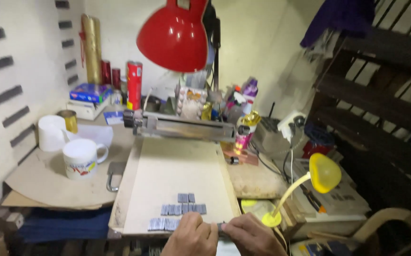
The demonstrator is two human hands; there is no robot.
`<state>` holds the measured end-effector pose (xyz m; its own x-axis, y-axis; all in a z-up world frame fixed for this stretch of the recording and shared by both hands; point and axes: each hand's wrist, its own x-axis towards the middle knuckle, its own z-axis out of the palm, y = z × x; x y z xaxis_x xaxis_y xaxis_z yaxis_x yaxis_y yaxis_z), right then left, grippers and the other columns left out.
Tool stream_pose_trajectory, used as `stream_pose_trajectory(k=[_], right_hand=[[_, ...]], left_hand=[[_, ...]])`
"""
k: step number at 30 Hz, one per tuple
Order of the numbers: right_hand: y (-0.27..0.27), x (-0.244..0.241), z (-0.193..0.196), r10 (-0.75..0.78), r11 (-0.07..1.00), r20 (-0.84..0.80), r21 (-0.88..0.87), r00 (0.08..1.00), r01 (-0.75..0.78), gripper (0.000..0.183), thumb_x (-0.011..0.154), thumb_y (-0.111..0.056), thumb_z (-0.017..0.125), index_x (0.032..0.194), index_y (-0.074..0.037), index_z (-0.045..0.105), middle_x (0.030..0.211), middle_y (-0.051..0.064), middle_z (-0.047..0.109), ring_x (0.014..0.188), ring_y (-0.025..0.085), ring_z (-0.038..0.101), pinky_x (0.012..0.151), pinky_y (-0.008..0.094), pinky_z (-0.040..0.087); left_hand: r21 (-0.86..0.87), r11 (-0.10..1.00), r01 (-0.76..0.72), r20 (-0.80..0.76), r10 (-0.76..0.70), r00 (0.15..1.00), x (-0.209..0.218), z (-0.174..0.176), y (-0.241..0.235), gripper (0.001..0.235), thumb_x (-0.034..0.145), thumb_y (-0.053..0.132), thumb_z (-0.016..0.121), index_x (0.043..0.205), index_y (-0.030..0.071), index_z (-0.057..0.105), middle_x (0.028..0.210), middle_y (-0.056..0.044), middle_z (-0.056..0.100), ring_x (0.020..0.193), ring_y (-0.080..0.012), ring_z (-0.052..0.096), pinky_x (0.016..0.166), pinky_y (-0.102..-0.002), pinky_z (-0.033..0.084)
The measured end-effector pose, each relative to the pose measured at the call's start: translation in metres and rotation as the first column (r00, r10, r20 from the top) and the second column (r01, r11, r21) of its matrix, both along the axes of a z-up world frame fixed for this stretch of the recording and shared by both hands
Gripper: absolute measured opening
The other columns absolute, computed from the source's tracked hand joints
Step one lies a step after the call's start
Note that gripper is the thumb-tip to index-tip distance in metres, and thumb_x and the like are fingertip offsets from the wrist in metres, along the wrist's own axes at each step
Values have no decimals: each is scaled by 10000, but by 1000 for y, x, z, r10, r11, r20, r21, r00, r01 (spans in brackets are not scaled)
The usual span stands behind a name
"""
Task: Arranging metal type blocks and adjusting a manual hot foil stamping machine to prepare for book cover stamping.
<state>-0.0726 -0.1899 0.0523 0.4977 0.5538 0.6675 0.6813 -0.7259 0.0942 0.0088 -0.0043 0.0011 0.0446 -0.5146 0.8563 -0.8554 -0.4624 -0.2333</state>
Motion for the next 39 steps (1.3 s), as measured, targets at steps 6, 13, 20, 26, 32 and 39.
stream_pose_trajectory(k=[6, 13, 20, 26, 32, 39], right_hand=[[5, 27, 23, -55, 998, 129, -26, 990, 59, 138, 938, -40, 676, 1050, 24, 723, 938, 142, 692, 762, 238, 651, 666, 345, 562], [-21, 119, 67, -89, 995, 323, -2, 942, 95, 196, 924, 16, 690, 1118, 5, 702, 1022, 149, 725, 903, 273, 688, 810, 370, 612], [-28, 180, 96, -111, 987, 257, 139, 960, 77, 117, 896, -58, 741, 983, -117, 792, 888, 20, 709, 780, 228, 668, 718, 341, 572], [-17, 172, 101, -188, 975, 126, 142, 974, 170, 126, 953, -53, 662, 1026, -83, 760, 904, 62, 717, 817, 273, 659, 744, 386, 558], [-42, 159, 89, -249, 949, 34, 209, 968, 237, 454, 964, 18, 570, 1411, -48, 620, 1058, 170, 733, 913, 289, 706, 859, 431, 583], [-44, 171, 60, -313, 927, 115, 252, 943, 277, 385, 948, 6, 620, 1327, -49, 662, 985, 133, 762, 892, 282, 734, 785, 398, 592]], left_hand=[[73, 997, -22, 75, 17, 997, 22, 38, 8, 328, 965, -49, 576, 672, 87, 522, 538, -54, 404, 586, -182, 363, 514, -346, 349], [154, 973, -170, 133, 150, 980, 87, 122, 8, 171, 942, 28, 641, 795, 115, 634, 574, -11, 574, 602, -173, 464, 626, -353, 454], [-63, 985, -161, 297, 172, 939, 168, 130, -21, 164, 745, 4, 709, 684, 146, 654, 541, -42, 610, 665, -219, 560, 720, -368, 490], [80, 991, -107, 19, 106, 994, 198, 119, -30, 98, 850, 137, 696, 801, 187, 766, 591, -40, 672, 671, -219, 553, 672, -347, 463], [62, 986, -152, -46, 155, 987, 187, 125, -9, 356, 797, 283, 775, 1122, 153, 713, 670, -61, 705, 754, -263, 623, 751, -411, 474], [63, 977, -202, -52, 205, 977, 163, 134, 0, 158, 727, 235, 781, 834, 132, 729, 812, -48, 563, 837, -244, 543, 764, -405, 458]])
